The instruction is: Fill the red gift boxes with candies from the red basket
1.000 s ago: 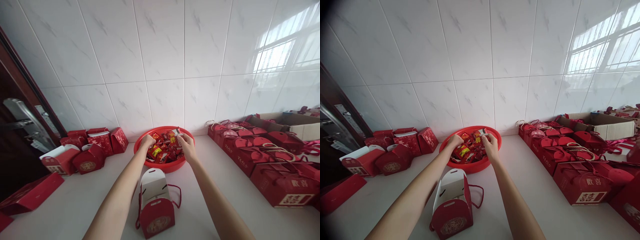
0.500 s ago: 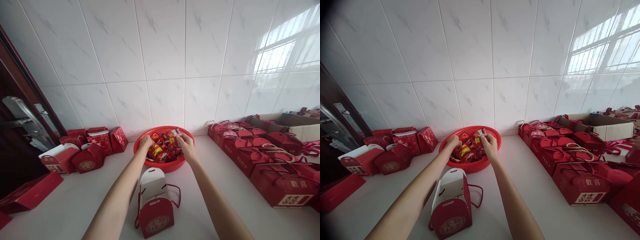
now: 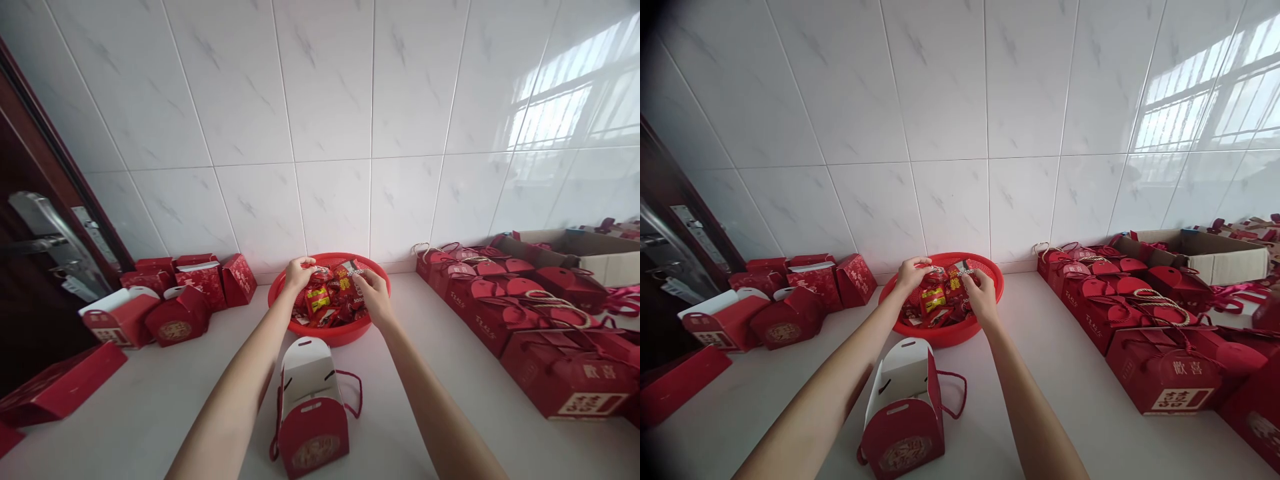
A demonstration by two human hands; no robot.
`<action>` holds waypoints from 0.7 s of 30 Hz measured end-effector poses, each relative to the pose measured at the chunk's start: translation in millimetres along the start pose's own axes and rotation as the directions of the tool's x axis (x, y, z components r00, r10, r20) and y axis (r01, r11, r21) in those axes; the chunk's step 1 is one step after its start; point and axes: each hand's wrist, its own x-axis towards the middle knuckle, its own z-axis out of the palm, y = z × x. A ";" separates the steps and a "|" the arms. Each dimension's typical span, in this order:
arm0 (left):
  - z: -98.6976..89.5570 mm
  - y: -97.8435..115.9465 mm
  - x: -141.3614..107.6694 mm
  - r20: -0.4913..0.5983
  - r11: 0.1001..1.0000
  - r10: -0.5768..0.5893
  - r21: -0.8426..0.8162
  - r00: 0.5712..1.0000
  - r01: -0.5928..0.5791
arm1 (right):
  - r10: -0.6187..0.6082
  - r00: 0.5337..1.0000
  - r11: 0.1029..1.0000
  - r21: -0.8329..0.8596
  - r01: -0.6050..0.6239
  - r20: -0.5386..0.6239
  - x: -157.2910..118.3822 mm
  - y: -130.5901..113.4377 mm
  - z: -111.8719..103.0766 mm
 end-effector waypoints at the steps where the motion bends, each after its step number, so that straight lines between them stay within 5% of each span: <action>1: 0.0 0.5 -0.5 0.006 1.000 0.008 -0.001 1.000 -0.008 | 0.000 1.000 1.000 -0.009 0.000 0.001 -0.1 0.0 0.0; 13: -2.2 -2.5 2.4 0.091 0.978 -0.030 0.210 0.995 0.011 | -0.022 1.000 0.997 -0.077 0.022 -0.005 0.4 1.7 1.0; 21: -48.8 -0.3 -10.0 0.398 0.812 -0.113 0.565 0.910 -0.146 | -0.033 0.999 0.995 -0.089 0.032 -0.015 1.5 4.0 2.4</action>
